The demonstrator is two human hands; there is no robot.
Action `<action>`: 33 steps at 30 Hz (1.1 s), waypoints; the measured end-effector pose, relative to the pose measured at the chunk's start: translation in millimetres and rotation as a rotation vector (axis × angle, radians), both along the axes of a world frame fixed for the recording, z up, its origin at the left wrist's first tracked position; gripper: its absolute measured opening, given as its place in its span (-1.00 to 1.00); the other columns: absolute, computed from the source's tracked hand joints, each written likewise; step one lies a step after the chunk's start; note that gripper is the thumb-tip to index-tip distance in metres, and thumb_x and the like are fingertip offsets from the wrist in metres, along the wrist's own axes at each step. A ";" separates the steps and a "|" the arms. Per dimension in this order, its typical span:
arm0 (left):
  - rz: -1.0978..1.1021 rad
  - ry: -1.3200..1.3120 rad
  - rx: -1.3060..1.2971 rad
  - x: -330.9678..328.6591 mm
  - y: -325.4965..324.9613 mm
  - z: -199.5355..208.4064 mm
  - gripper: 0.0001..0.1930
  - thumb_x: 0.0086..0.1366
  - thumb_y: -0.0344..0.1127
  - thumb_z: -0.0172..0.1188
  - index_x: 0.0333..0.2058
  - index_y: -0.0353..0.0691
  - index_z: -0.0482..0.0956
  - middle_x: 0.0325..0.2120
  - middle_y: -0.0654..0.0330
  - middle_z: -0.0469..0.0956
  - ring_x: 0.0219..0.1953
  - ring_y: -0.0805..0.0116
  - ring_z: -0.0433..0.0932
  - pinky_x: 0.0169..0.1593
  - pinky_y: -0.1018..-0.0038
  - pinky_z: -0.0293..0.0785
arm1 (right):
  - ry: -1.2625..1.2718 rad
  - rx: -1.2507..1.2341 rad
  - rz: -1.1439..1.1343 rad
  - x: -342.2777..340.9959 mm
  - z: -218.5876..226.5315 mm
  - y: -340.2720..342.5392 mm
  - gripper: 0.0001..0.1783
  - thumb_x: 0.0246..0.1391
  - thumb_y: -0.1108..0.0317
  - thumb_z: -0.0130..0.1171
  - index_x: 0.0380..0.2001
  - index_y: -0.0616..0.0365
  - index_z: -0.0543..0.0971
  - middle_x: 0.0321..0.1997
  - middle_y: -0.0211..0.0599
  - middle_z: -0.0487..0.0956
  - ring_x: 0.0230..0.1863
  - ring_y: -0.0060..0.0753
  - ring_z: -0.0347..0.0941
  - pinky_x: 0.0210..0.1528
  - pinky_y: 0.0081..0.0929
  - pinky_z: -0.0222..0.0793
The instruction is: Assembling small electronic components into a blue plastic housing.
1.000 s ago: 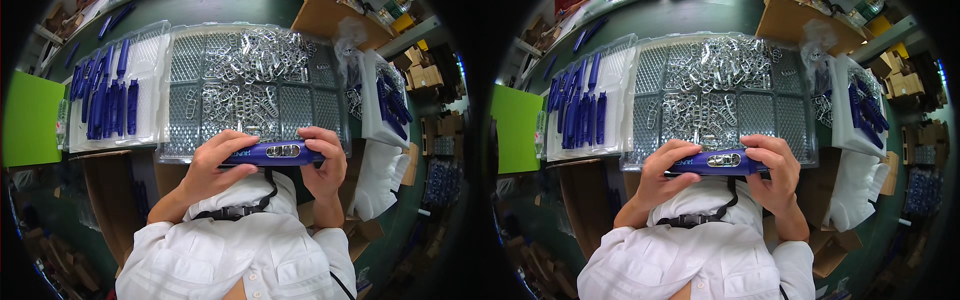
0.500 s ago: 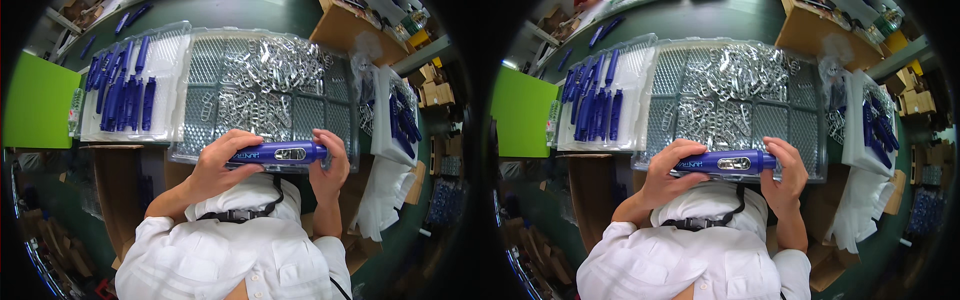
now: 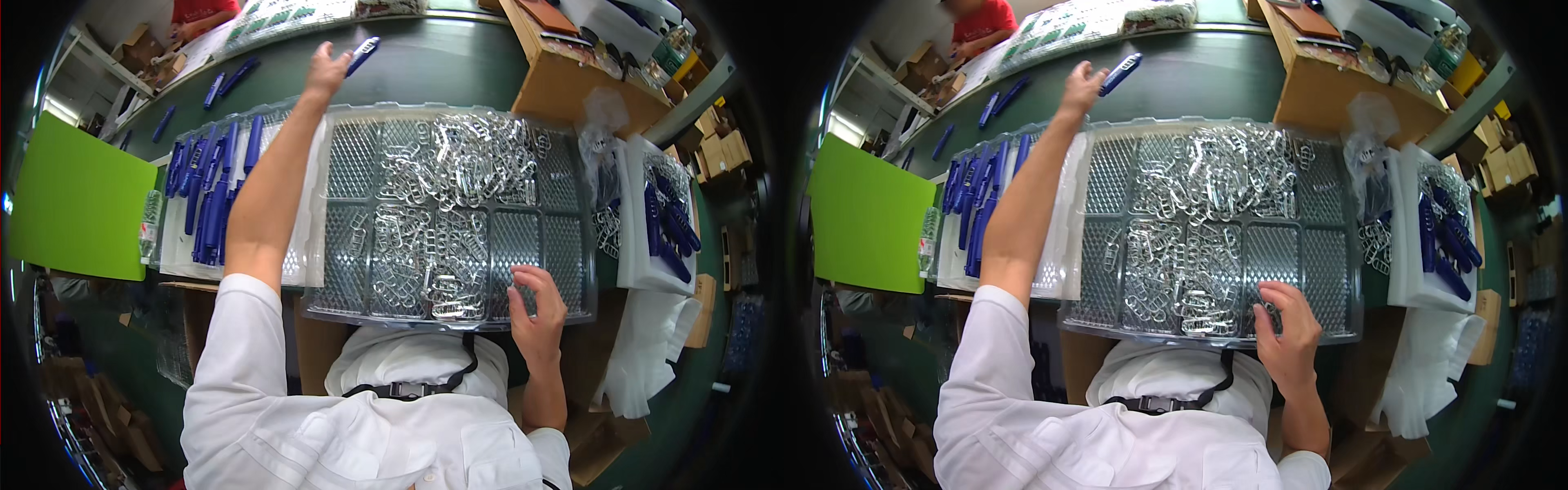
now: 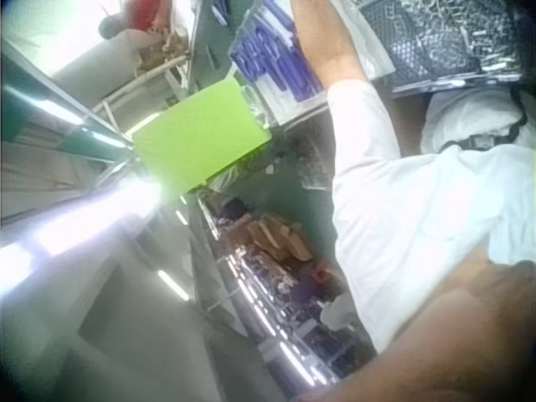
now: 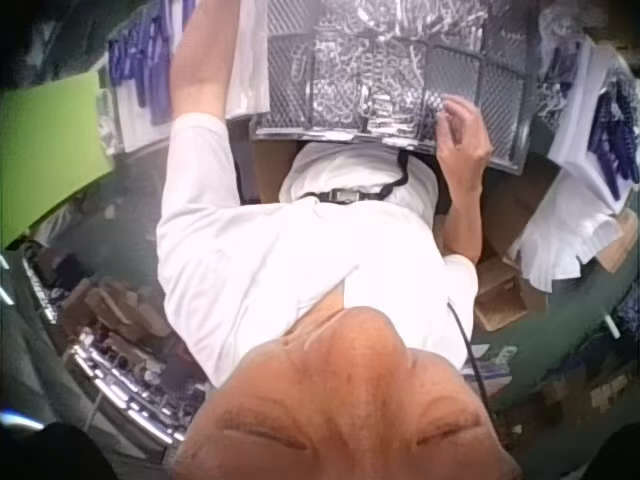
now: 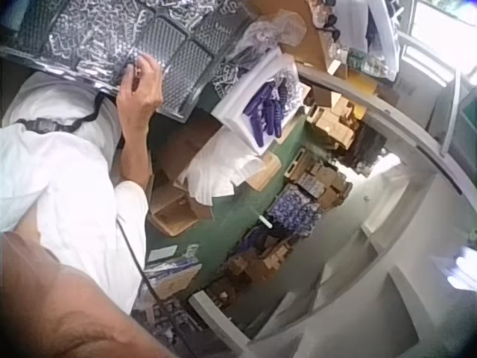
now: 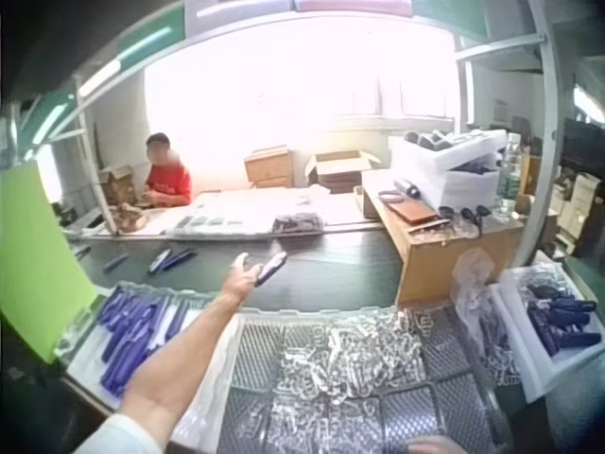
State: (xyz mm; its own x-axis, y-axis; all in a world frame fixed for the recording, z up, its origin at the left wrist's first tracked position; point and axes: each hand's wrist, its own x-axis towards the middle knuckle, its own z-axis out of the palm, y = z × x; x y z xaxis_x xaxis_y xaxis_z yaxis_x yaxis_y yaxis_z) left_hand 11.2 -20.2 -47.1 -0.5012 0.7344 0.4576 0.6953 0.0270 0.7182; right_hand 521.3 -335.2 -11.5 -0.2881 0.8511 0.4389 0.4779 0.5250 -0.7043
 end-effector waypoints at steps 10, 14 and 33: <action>-0.351 -0.210 0.232 49.3 -239.2 117.2 -0.55 0.50 -0.30 0.22 0.30 -0.30 0.51 0.17 0.04 0.59 0.21 0.28 0.56 0.40 0.37 0.34 | -0.272 0.067 -0.061 -10.5 -10.3 35.2 -0.81 0.08 0.59 0.35 -0.21 0.18 0.67 -0.14 -0.22 0.69 -0.16 -0.06 0.65 -0.12 -0.23 0.59; 0.049 -0.159 0.414 4.3 -415.8 73.7 -0.68 0.46 -0.47 0.22 0.14 -0.39 0.56 0.02 0.12 0.64 0.08 0.36 0.59 0.29 0.36 0.50 | -0.503 0.159 0.088 -39.8 -16.2 70.4 -0.85 0.13 0.48 0.35 -0.20 0.12 0.69 -0.15 -0.30 0.69 -0.14 -0.13 0.63 -0.12 -0.25 0.60; 0.873 0.084 -1.104 -54.4 -788.7 -412.6 -0.67 0.39 -0.16 0.13 0.01 -0.11 0.72 0.04 0.01 0.68 0.03 -0.06 0.69 0.00 0.05 0.65 | -0.291 -0.193 0.074 -44.9 -44.0 84.7 -0.78 0.37 0.50 0.18 0.02 0.22 0.69 -0.20 -0.44 0.64 -0.25 -0.60 0.53 -0.14 -0.59 0.46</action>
